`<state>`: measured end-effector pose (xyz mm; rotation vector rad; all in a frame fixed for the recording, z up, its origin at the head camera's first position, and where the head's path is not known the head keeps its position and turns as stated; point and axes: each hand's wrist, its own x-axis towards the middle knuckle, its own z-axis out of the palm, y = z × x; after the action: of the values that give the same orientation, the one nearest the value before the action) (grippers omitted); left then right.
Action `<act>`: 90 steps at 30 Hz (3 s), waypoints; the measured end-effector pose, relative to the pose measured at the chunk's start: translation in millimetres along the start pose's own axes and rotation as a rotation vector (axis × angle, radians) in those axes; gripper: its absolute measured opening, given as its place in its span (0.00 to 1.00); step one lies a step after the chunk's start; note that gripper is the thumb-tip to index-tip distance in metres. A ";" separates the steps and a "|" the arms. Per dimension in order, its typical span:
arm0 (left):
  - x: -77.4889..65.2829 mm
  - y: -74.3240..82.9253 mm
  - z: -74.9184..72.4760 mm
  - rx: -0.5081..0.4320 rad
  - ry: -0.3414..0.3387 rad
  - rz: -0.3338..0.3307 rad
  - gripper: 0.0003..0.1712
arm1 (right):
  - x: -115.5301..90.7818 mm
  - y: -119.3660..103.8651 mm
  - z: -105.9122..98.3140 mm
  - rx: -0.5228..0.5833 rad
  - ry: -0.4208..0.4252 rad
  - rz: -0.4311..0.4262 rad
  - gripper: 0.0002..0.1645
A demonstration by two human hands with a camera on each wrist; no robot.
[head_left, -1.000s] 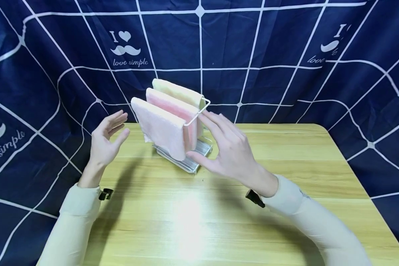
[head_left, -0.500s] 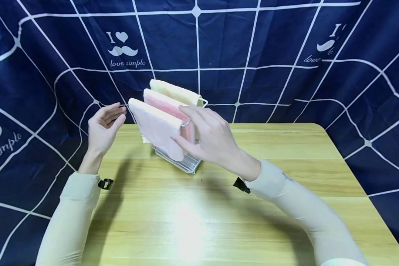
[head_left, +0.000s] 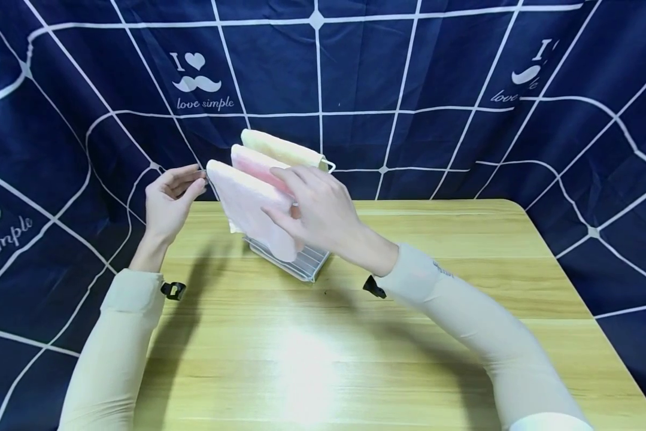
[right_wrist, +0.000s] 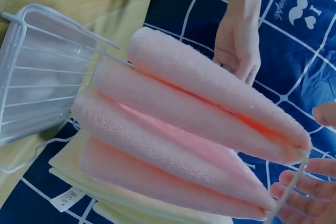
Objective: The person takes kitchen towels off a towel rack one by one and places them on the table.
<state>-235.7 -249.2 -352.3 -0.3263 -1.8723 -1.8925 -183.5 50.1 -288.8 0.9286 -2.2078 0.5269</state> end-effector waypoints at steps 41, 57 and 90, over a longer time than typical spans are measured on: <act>16.5 -6.2 9.5 -0.169 -0.109 -0.078 0.22 | 36.4 -11.5 24.6 -0.142 -0.227 0.038 0.18; 20.1 -10.6 12.5 -0.205 -0.118 -0.101 0.08 | 36.2 -10.6 27.4 -0.076 -0.202 0.078 0.11; 20.5 -11.9 15.0 -0.079 -0.054 -0.108 0.28 | 21.5 -3.5 32.3 0.296 0.121 0.123 0.08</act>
<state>-261.3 -237.8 -352.4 -0.3096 -1.8883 -2.0524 -205.8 18.9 -295.3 0.8863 -2.1209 0.9626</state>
